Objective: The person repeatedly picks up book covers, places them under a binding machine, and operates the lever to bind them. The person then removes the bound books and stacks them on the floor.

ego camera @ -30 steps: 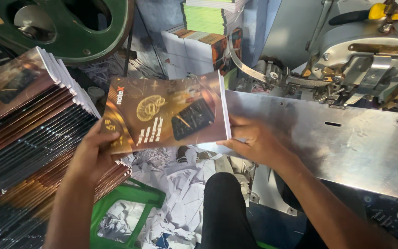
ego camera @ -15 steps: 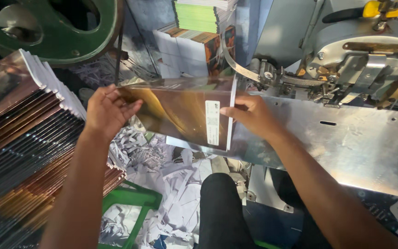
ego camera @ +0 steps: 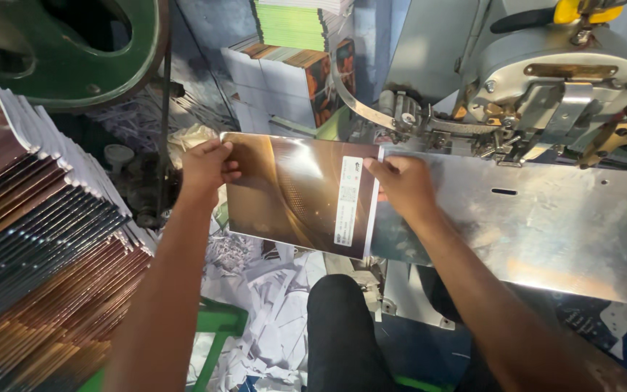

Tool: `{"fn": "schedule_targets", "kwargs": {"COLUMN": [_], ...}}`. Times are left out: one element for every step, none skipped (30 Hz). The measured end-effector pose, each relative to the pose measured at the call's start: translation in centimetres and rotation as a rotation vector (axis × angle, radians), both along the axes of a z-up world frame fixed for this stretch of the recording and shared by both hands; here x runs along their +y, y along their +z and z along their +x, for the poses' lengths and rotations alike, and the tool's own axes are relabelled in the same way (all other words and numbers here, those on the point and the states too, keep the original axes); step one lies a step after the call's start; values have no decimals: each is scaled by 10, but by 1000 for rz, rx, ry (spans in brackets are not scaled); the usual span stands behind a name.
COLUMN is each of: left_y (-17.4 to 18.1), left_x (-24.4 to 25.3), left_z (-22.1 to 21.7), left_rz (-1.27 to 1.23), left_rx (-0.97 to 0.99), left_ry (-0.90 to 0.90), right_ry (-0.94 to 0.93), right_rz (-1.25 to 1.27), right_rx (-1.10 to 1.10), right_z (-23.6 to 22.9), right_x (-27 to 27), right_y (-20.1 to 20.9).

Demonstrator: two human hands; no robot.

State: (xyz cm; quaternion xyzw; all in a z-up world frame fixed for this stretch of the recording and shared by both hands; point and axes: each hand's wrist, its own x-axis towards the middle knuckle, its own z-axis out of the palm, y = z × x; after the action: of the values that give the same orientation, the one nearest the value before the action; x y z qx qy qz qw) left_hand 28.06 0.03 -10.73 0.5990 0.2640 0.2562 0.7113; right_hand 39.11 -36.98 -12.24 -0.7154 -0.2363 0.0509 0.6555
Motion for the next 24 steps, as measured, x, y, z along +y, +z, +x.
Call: {"fn": "schedule_targets", "kwargs": {"left_y": [-3, -5, -7, -8, -9, -10, -11, -11, -10, -10, -10, -10, -10, -10, -10, -10, -10, -10, -9, -9, -8, -7, -7, -6], "left_x": [-1, -2, -3, -5, -6, -9, -12, -16, -20, -24, -29, -34, -39, -45, -50, -55, -61, -66, -71, -76, -81, -87, -92, -98], "left_z": [2, 4, 6, 8, 8, 9, 11, 13, 14, 14, 16, 17, 19, 20, 21, 21, 22, 24, 25, 27, 29, 31, 32, 32], "left_rz": [28, 56, 55, 54, 53, 52, 51, 51, 59, 67, 73, 85, 95, 105, 122, 139, 156, 157, 157, 158, 190, 222, 255, 272], "left_rx": [-2, -4, -17, -29, -41, -19, 0, 20, 21, 22, 22, 20, 17, 14, 15, 17, 19, 10, -1, -11, 4, 20, 36, 28], "left_ry": [-1, -2, 6, 13, 22, 49, 75, 101, 94, 87, 79, 73, 65, 57, 45, 34, 18, 21, 23, 25, 31, 37, 44, 34], "right_ry": [-1, -3, -5, -7, -7, -17, -28, -38, -80, -122, -164, -177, -192, -206, -213, -219, -229, -250, -272, -293, -317, -340, -362, -389], "right_rz": [-1, -1, -8, -14, -19, -43, -66, -88, -129, -170, -213, -185, -159, -134, -122, -111, -100, -120, -140, -160, -189, -219, -248, -257], "right_rx": [-12, -24, -13, -3, 9, 11, 11, 11, 12, 13, 14, 24, 33, 42, 45, 47, 50, 49, 47, 45, 49, 54, 59, 35], "right_z": [0, -1, -1, 0, -1, -1, -2, -3, -3, -4, -5, -5, -5, -5, -5, -5, -5, -6, -6, -7, -8, -11, -14, -17], "right_x": [-2, -4, -7, -9, -10, -13, -15, -17, -20, -23, -27, -29, -34, -39, -43, -48, -54, -59, -64, -69, -74, -81, -87, -91], "right_y": [0, 0, 2, 4, 6, 8, 11, 14, 16, 18, 19, 19, 19, 20, 20, 20, 21, 22, 24, 27, 30, 33, 36, 38]}}
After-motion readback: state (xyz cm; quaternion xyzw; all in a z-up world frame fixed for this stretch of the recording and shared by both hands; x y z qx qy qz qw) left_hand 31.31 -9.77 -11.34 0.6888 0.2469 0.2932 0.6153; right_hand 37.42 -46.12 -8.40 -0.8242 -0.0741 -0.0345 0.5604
